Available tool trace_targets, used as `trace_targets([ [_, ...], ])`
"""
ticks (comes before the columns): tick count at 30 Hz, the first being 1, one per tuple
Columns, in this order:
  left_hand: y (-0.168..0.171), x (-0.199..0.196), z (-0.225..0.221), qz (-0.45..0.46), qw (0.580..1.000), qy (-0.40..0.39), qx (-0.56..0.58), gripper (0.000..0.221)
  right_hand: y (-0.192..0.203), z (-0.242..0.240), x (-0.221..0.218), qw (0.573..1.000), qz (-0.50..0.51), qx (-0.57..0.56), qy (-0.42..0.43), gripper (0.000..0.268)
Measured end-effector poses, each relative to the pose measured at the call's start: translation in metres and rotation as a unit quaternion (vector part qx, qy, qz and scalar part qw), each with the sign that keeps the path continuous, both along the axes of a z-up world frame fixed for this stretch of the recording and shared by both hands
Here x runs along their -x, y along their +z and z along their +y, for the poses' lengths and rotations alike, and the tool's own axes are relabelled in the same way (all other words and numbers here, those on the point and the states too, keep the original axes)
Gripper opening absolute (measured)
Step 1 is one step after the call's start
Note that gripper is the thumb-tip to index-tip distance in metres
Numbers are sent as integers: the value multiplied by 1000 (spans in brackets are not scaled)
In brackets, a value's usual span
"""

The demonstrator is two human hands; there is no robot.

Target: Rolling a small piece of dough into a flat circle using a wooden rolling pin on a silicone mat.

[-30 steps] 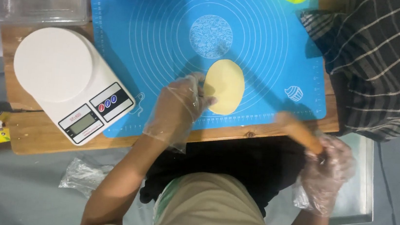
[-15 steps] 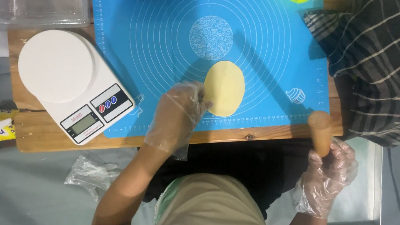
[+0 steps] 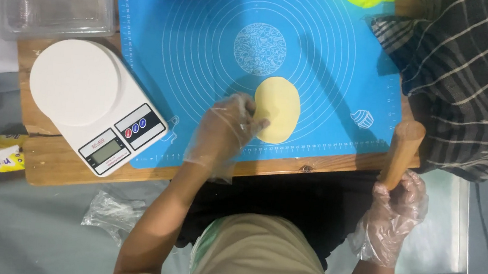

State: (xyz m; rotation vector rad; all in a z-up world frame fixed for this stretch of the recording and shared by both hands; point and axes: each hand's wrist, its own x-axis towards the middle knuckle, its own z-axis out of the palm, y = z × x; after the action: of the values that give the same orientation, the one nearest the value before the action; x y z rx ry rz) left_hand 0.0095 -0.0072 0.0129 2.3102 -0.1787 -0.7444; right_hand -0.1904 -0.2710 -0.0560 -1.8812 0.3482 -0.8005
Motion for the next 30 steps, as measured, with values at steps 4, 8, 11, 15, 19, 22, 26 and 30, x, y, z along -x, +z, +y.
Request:
trace_targets([
  [4, -39, 2, -10, -154, 988, -8, -1, 19, -1, 0, -1, 1000, -4, -16, -2, 27],
  [8, -28, 7, -18, -205, 978, 39, -1, 21, 4, 2, -2, 1000, 21, 7, -8, 29],
  [11, -50, 6, -16, -253, 967, 16, 18, 39, -6, -1, 3, 1000, -1, 0, -13, 29],
  [15, -24, 9, -17, -179, 977, 35, 113, 25, -5, -1, 2, 1000, 9, 9, -20, 27],
  [19, -23, 12, -25, -287, 948, 31, 134, 18, -1, 1, 1, 1000, 8, -9, -7, 28],
  [22, -11, 15, -25, -292, 942, 15, 163, 23, 4, 3, 0, 1000, 10, -25, -4, 29],
  [26, 11, 14, -23, -230, 934, -27, 271, 27, -5, -6, 2, 1000, 12, -8, -8, 31],
  [30, 47, 7, -9, -131, 956, -50, 258, 32, 7, -1, -2, 1000, 17, 4, -8, 28],
])
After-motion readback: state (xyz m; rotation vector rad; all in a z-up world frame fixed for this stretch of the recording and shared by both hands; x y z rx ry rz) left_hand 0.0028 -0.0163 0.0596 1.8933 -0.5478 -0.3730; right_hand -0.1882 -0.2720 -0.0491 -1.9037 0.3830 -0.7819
